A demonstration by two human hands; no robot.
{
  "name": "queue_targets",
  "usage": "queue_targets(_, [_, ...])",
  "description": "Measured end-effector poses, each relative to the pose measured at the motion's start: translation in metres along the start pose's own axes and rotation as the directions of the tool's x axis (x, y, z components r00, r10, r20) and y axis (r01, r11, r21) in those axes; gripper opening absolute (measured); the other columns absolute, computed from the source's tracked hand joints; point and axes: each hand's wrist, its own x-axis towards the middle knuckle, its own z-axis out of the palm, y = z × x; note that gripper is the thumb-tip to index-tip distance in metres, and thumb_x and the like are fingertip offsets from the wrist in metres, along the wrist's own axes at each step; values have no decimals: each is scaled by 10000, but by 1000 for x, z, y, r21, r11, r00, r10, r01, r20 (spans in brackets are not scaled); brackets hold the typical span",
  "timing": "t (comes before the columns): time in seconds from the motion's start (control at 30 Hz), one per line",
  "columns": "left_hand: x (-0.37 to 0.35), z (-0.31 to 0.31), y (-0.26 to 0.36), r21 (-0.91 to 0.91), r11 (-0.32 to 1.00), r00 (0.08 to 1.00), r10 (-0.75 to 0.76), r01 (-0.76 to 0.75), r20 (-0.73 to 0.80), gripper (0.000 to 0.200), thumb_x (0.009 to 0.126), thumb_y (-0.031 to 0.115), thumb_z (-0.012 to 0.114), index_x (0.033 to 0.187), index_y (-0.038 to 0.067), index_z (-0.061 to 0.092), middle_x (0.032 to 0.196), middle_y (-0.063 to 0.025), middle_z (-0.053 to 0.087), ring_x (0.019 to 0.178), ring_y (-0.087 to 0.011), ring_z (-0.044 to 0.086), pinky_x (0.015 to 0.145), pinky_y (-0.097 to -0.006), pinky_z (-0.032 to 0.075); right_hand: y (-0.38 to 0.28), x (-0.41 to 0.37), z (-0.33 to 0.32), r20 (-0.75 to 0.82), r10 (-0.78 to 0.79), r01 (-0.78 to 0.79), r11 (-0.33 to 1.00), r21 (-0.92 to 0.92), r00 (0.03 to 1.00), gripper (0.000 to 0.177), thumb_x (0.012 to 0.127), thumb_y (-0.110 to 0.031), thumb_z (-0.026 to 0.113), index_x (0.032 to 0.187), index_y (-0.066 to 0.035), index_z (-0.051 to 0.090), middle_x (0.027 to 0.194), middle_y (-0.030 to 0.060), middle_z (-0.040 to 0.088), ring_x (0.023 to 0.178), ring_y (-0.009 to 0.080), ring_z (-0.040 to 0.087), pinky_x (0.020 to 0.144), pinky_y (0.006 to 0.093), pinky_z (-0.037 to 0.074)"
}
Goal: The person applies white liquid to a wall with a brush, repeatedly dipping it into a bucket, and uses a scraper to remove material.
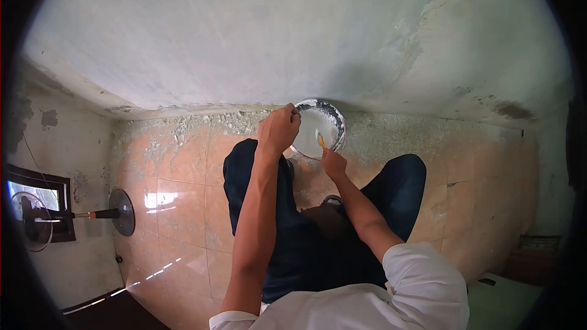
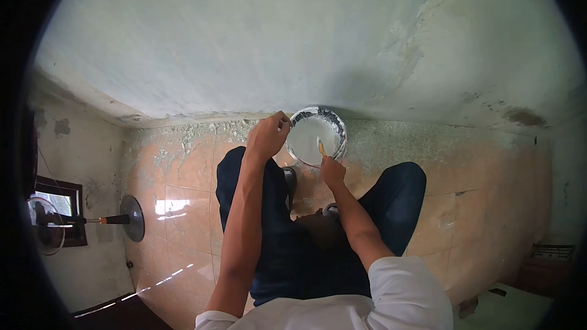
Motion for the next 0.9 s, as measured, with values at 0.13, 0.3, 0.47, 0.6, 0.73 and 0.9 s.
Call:
queue_targets(0.13, [0, -2, 7, 19, 1000, 999, -18, 18, 34, 249, 1004, 255, 624, 1109, 85, 771, 1038, -149, 818, 1004, -382, 774, 890, -503, 594, 7, -5, 10, 15, 12, -12, 1000, -19, 1000, 440, 1131, -377, 510, 1024, -52, 786, 857, 172, 803, 838, 397, 808, 752, 555, 622])
queue_targets(0.3, [1, -2, 4, 21, 1000, 998, -23, 22, 60, 266, 1012, 252, 628, 1143, 72, 772, 1056, -139, 822, 1024, -359, 779, 906, -478, 591, 16, -7, 19, 28, -91, 91, 996, -22, 995, 437, 1137, -383, 513, 1015, -57, 777, 864, 172, 804, 824, 380, 811, 746, 555, 622])
queue_targets(0.47, [2, 1, 0, 27, 1000, 998, -16, 14, 61, 259, 1011, 246, 640, 1149, 72, 773, 1047, -141, 820, 1018, -358, 779, 908, -472, 591, -1, -8, -2, 11, 24, -24, 1000, -7, 1000, 421, 1129, -372, 518, 1066, -50, 783, 913, 180, 811, 871, 391, 811, 783, 567, 620])
queue_targets(0.6, [2, -2, 5, 12, 1000, 997, -13, 12, 73, 259, 1015, 251, 644, 1148, 71, 775, 1047, -143, 821, 1016, -357, 780, 904, -469, 593, 18, -11, 12, 66, -87, 89, 996, -19, 994, 419, 1131, -388, 521, 1018, -64, 763, 885, 180, 801, 844, 393, 805, 754, 554, 621])
queue_targets(0.73, [7, 2, 6, -35, 999, 998, -11, 13, 69, 263, 1018, 253, 648, 1149, 68, 780, 1048, -146, 824, 1016, -348, 786, 902, -463, 595, 20, -6, 19, 72, -63, 64, 998, -4, 995, 401, 1121, -390, 529, 1020, -79, 762, 902, 176, 803, 866, 392, 803, 750, 546, 617])
queue_targets(0.9, [19, 12, 10, -89, 996, 997, 31, -24, 68, 236, 994, 251, 645, 1121, 99, 775, 1036, -130, 823, 1002, -363, 780, 872, -496, 595, 30, -9, -2, -38, -35, 43, 974, 224, 999, 342, 1105, -320, 576, 1143, -47, 780, 952, 210, 800, 846, 405, 789, 752, 538, 618])
